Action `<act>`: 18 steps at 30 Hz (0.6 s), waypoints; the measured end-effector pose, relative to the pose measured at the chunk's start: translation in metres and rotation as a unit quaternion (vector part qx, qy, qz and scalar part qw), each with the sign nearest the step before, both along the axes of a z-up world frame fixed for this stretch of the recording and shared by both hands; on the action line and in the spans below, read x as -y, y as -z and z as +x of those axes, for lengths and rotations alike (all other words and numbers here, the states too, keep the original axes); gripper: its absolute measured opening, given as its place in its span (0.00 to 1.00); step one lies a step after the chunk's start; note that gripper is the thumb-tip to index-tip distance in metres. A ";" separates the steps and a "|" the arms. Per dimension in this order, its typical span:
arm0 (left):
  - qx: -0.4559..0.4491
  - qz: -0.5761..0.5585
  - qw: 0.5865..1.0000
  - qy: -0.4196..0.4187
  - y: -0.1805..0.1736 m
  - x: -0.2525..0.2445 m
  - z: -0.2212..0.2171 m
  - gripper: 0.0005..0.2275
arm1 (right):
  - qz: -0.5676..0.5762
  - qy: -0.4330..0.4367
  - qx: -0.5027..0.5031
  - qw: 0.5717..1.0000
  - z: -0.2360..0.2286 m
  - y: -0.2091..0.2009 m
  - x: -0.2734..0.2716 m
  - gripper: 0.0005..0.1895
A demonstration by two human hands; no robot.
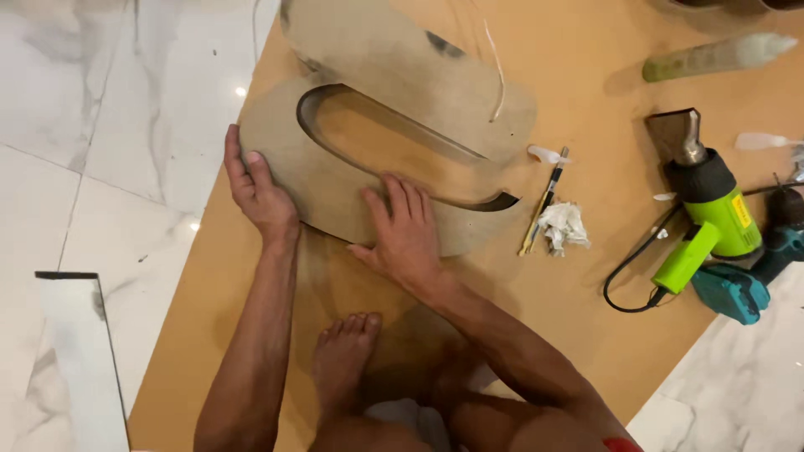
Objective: The person applies adhesive from a small tube along the inner edge of a large curved wooden letter and presses a black strip into place. They repeatedly smooth the strip with their fingers to ensure it adheres properly.
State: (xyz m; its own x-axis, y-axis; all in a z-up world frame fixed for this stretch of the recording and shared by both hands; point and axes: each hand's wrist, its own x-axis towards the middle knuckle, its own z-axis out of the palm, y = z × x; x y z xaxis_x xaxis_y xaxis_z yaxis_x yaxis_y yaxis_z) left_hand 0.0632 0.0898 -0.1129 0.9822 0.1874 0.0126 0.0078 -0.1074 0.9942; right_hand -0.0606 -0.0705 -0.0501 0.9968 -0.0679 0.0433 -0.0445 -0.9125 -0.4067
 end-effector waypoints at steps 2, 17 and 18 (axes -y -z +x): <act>-0.005 -0.002 1.000 -0.008 -0.003 0.001 -0.002 0.19 | 0.008 -0.007 -0.026 1.000 0.002 -0.008 0.001 0.57; -0.189 -0.080 0.973 0.103 -0.057 0.010 -0.117 0.34 | -0.038 -0.081 -0.281 0.955 -0.018 -0.040 0.050 0.61; -0.204 -0.100 0.965 0.129 -0.060 0.015 -0.117 0.39 | -0.045 -0.090 -0.270 0.957 -0.020 -0.038 0.053 0.61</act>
